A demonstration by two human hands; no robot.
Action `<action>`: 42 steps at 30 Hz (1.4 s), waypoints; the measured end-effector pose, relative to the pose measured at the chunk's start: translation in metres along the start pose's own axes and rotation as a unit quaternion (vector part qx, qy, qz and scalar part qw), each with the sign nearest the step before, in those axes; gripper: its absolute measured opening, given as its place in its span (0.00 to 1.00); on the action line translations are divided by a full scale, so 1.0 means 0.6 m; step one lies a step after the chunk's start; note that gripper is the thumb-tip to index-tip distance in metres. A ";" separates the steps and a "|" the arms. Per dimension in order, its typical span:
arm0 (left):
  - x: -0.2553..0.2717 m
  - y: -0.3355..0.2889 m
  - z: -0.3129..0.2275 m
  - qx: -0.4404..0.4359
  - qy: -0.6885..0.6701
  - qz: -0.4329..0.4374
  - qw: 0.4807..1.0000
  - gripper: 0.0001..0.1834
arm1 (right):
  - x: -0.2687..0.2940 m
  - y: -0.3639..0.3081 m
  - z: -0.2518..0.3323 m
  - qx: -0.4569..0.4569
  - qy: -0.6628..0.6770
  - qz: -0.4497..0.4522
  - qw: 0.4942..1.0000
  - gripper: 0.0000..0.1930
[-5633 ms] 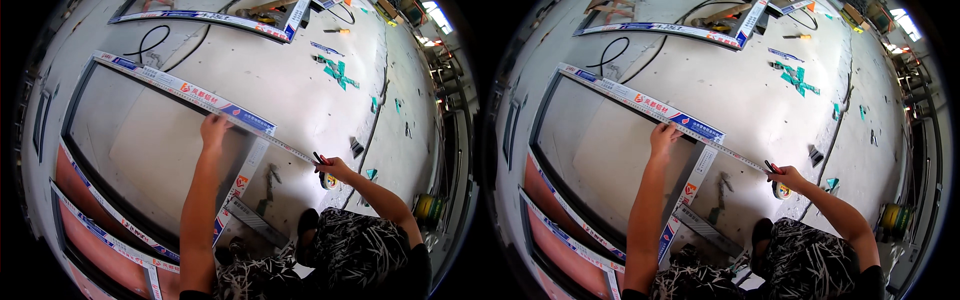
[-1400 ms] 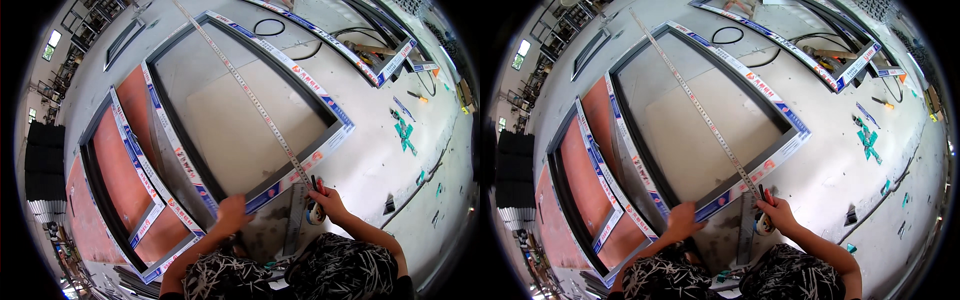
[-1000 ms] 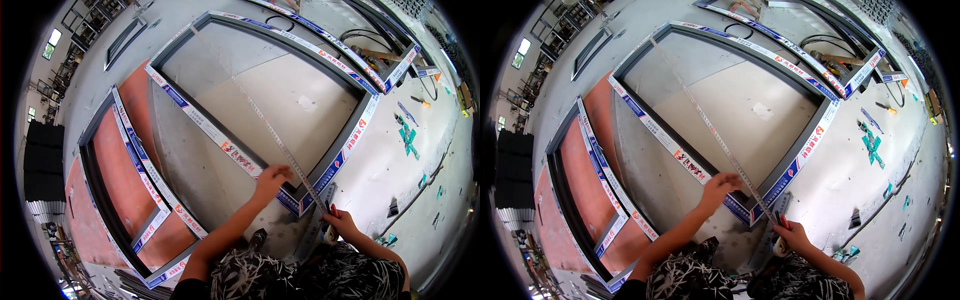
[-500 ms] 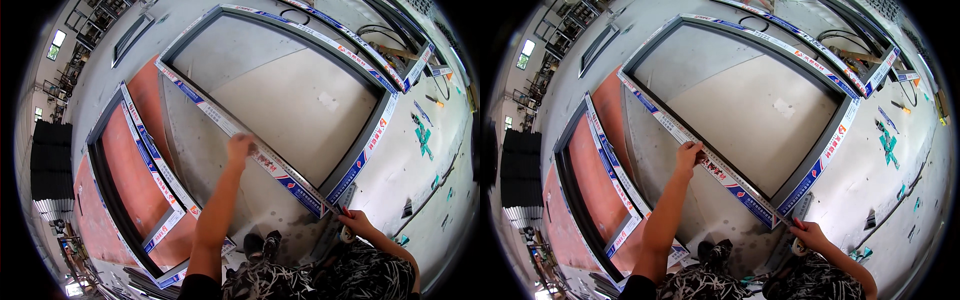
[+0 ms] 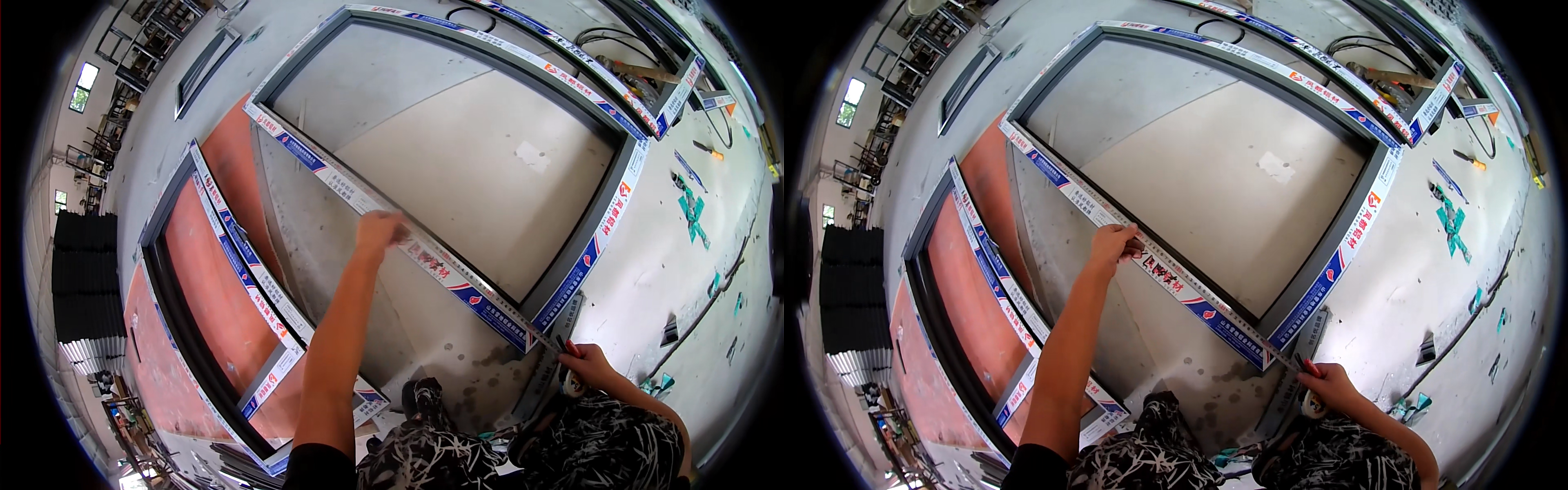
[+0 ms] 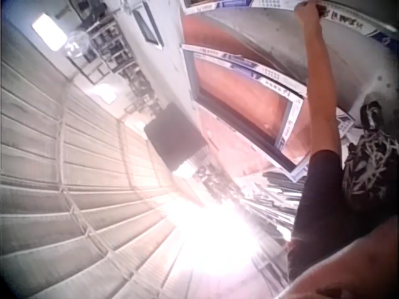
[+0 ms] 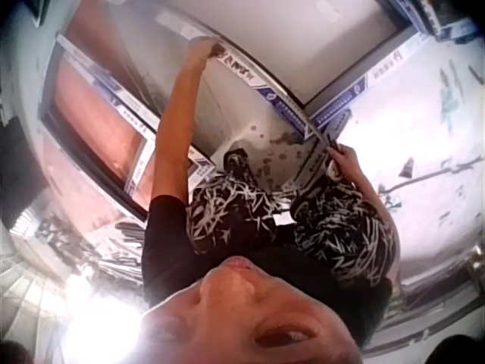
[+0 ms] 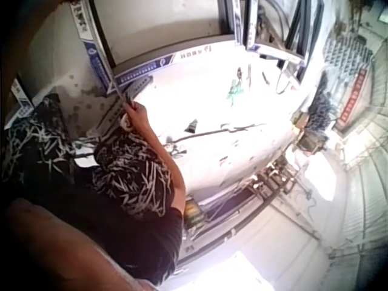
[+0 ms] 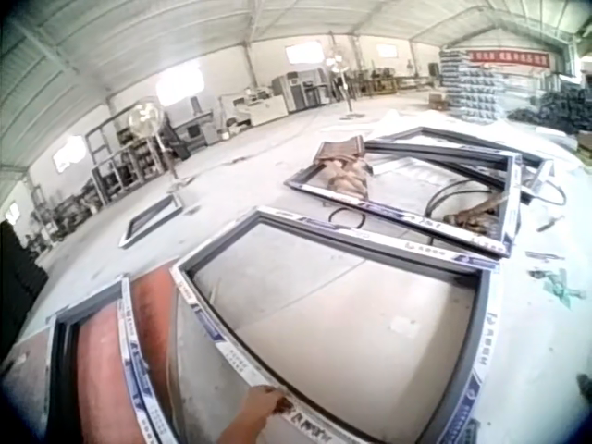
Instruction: The person measures aluminum window frames with a tape measure and marks them using a pen and a metal ruler.
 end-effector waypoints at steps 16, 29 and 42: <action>0.034 0.041 0.018 0.011 0.062 0.049 0.997 0.15 | 0.014 0.028 0.014 0.016 -0.129 -0.065 0.989 0.19; 0.003 0.039 -0.020 0.058 0.140 -0.004 0.988 0.16 | 0.013 -0.001 0.024 0.039 -0.159 -0.094 0.982 0.15; 0.000 0.035 -0.025 0.057 0.155 -0.021 0.986 0.16 | 0.008 0.012 0.016 0.076 -0.237 -0.128 0.960 0.12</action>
Point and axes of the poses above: each hand's wrist, its own y-axis towards the middle knuckle, its own x-axis out of the back of the hand, z = x × y, the point moved 4 cm from there along y, towards the middle knuckle, and after that the axes turned 10 degrees about z, right-handed, at the moved point
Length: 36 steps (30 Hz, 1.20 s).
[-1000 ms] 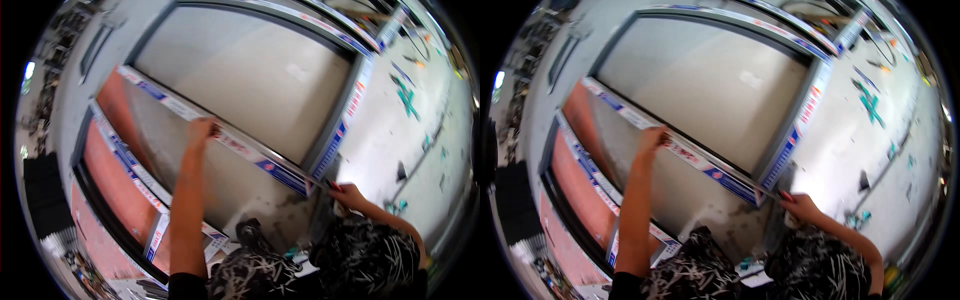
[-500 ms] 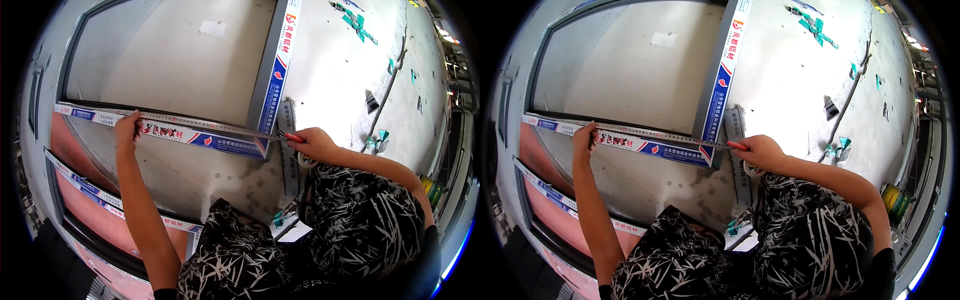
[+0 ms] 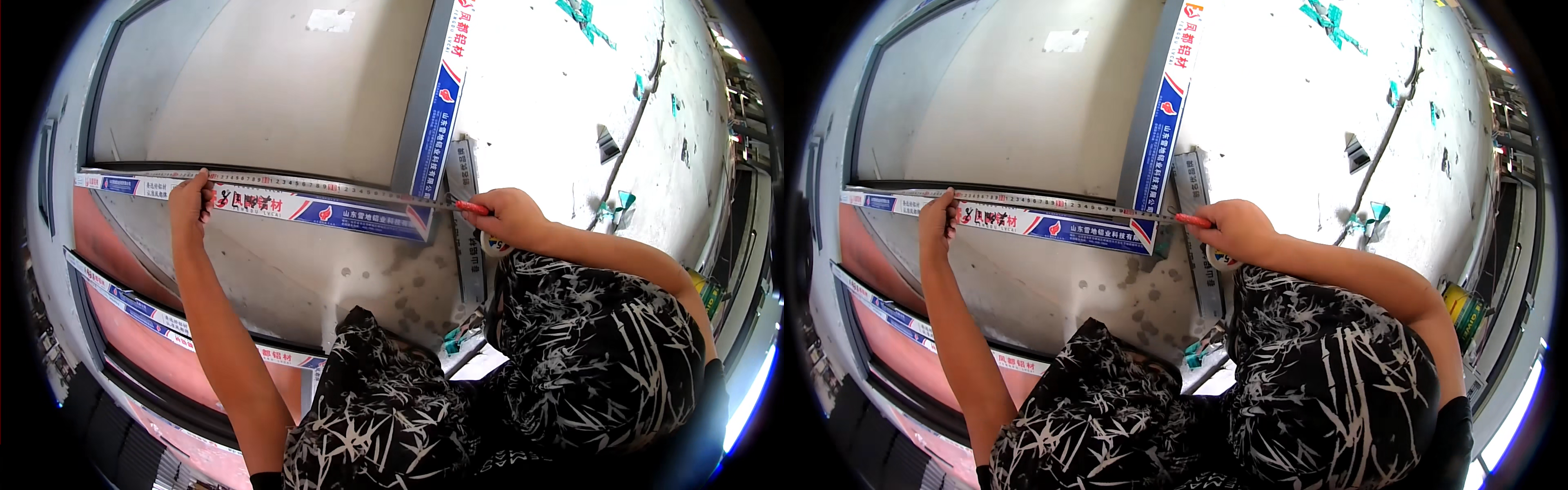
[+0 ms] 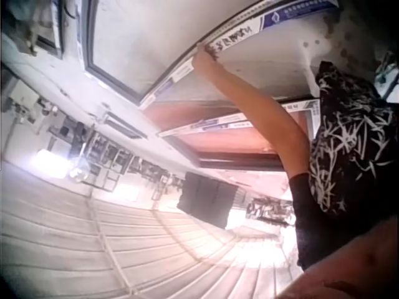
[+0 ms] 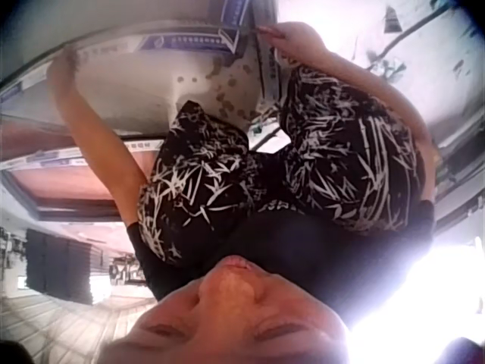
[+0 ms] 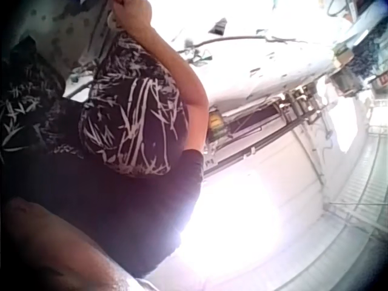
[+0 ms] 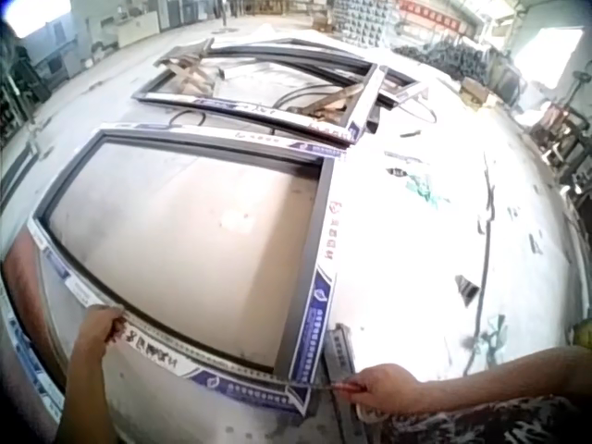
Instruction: The person measures aluminum window frames with a tape measure and marks them using a pen and a metal ruler.
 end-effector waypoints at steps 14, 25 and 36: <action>0.002 0.003 0.015 -0.035 -0.032 0.021 0.999 0.17 | -0.003 -0.007 0.002 0.011 0.025 0.015 1.000 0.15; -0.049 -0.191 -0.004 -0.204 -0.396 -0.078 0.892 0.10 | -0.019 -0.030 0.030 -0.044 0.257 0.117 0.958 0.12; -0.260 -0.463 0.131 -0.061 -0.103 0.089 0.989 0.14 | -0.095 0.093 0.215 0.104 0.289 0.277 0.911 0.13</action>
Point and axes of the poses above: each hand's wrist, its own y-axis towards the middle knuckle, its own x-axis out of the back of the hand, z = x × y, the point moved 4 cm from there along y, towards the middle knuckle, and after that the axes turned 10 degrees about z, right-handed, at the moved point
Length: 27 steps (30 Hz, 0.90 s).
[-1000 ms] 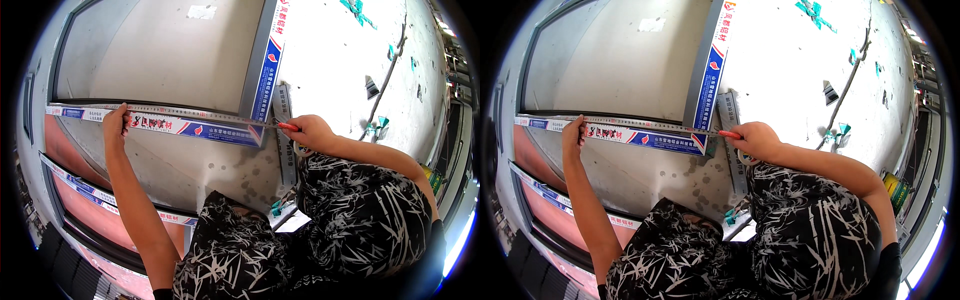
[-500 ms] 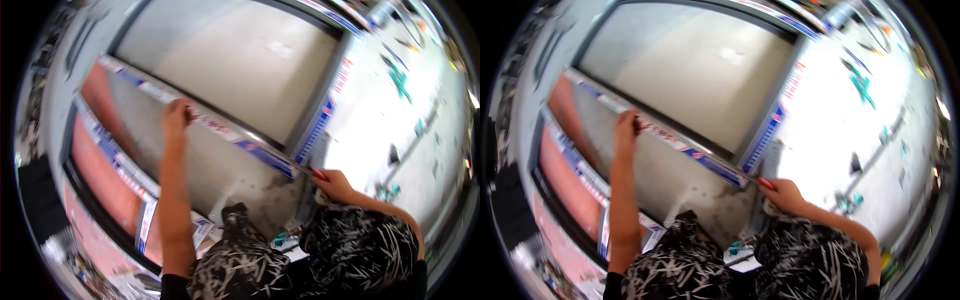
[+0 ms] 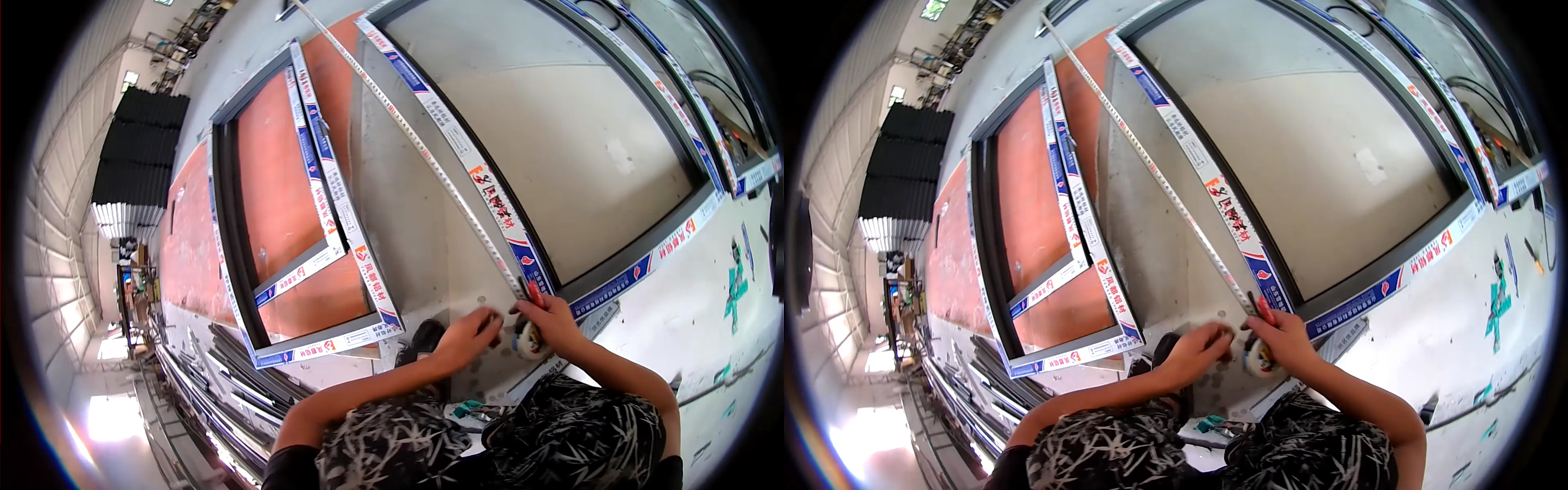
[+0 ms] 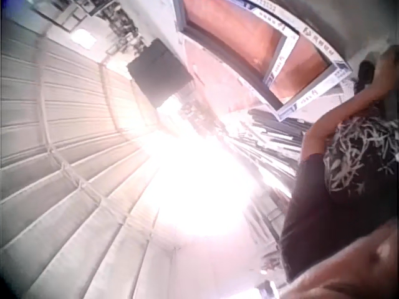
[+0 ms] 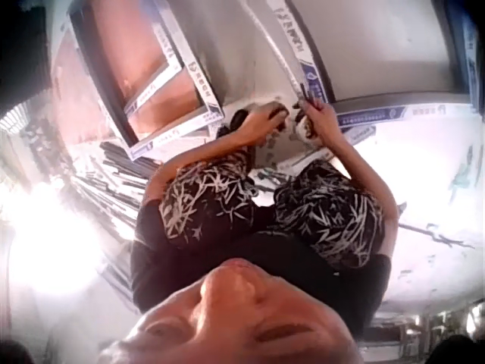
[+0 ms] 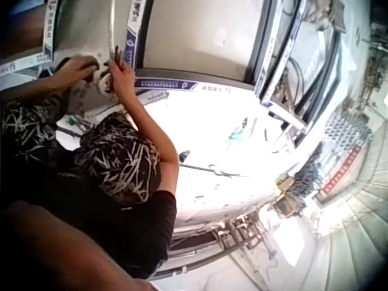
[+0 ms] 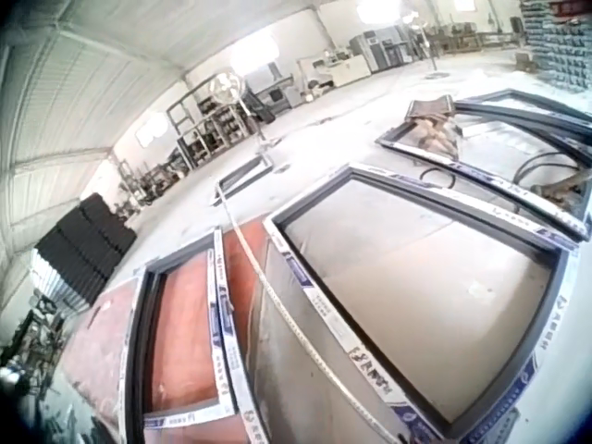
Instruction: The person measures aluminum window frames with a tape measure and marks them using a pen and a metal ruler.
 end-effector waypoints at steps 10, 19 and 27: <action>0.076 -0.159 0.001 0.081 0.066 0.027 0.994 0.17 | -0.059 0.034 0.015 -0.065 0.030 0.077 0.994 0.14; 0.255 -0.238 0.247 0.094 0.387 -0.297 0.868 0.50 | -0.053 -0.046 -0.033 -0.050 -0.031 0.015 0.998 0.14; 0.361 -0.351 0.366 0.094 0.502 -0.229 0.828 0.37 | -0.166 -0.063 -0.063 -0.089 -0.059 0.046 0.993 0.14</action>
Point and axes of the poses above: each hand's wrist, its own y-axis towards the middle knuckle, its own x-axis out of the back of the hand, z = x × y, the point moved 4 cm from there along y, towards the middle knuckle, and after that the axes turned 10 degrees about z, right-handed, at the moved point
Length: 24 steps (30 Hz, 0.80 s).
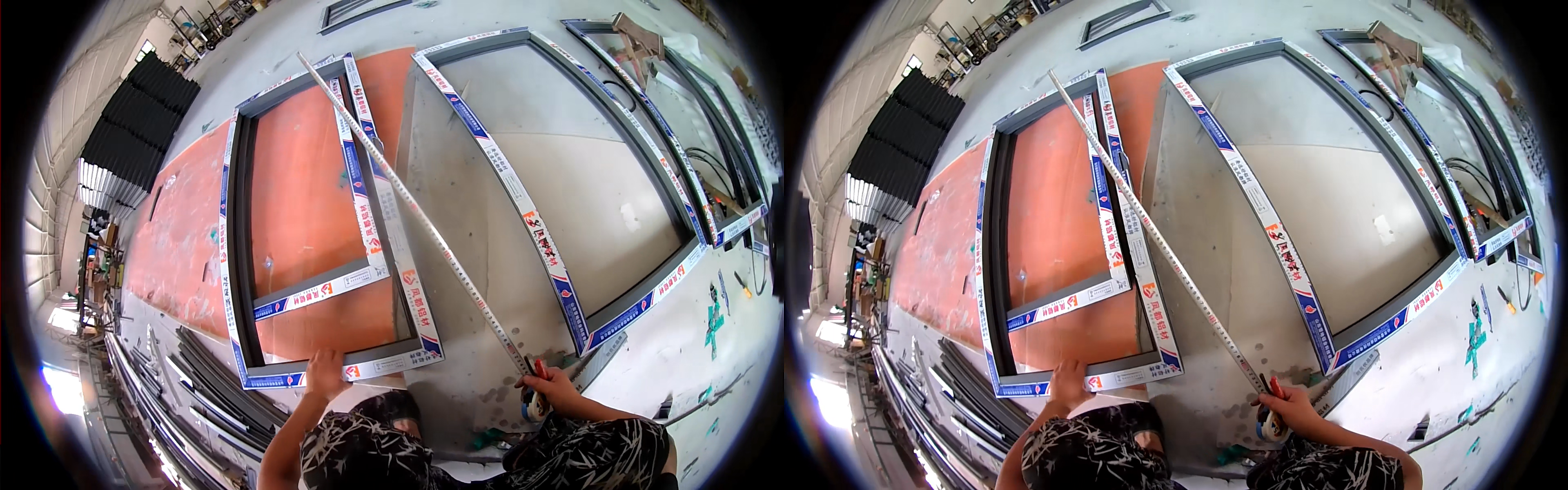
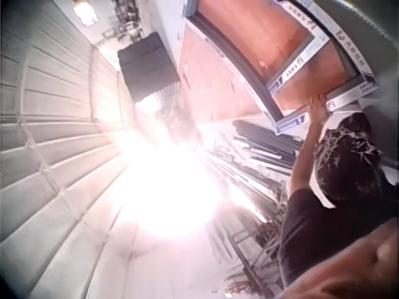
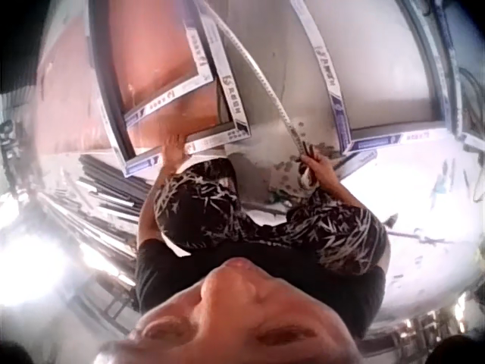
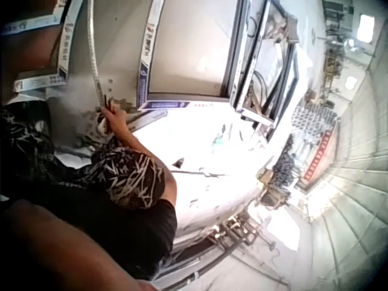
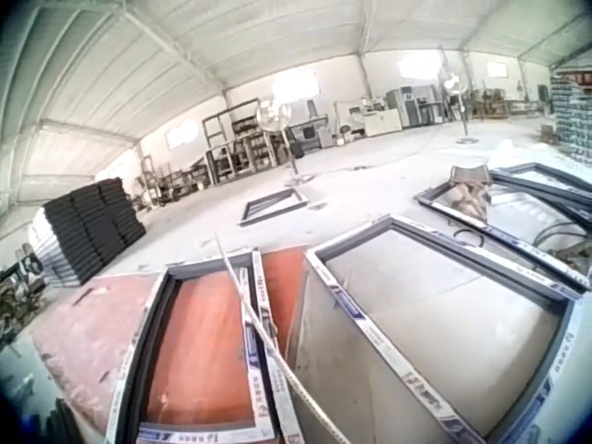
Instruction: The person measures aluminum window frames with a tape measure and marks them using a pen and a metal ruler.
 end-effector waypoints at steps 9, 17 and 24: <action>0.046 -0.009 -0.001 -0.060 -0.025 0.010 0.998 0.32 | -0.087 0.046 -0.017 -0.006 0.038 -0.051 0.998 0.15; 0.078 0.046 -0.129 -0.144 -0.076 -0.055 0.985 0.30 | -0.104 0.106 0.013 -0.014 0.107 -0.093 0.990 0.13; 0.034 0.108 -0.227 -0.127 -0.087 -0.074 0.985 0.30 | -0.075 0.110 0.023 0.036 0.079 -0.108 0.990 0.14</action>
Point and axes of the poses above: each hand's wrist, its own y-axis towards the middle knuckle, its own x-axis out of the back of the hand, z = x × y, the point moved 4 cm from there along y, towards the middle knuckle, and after that the axes turned 10 degrees about z, right-handed, at the moved point
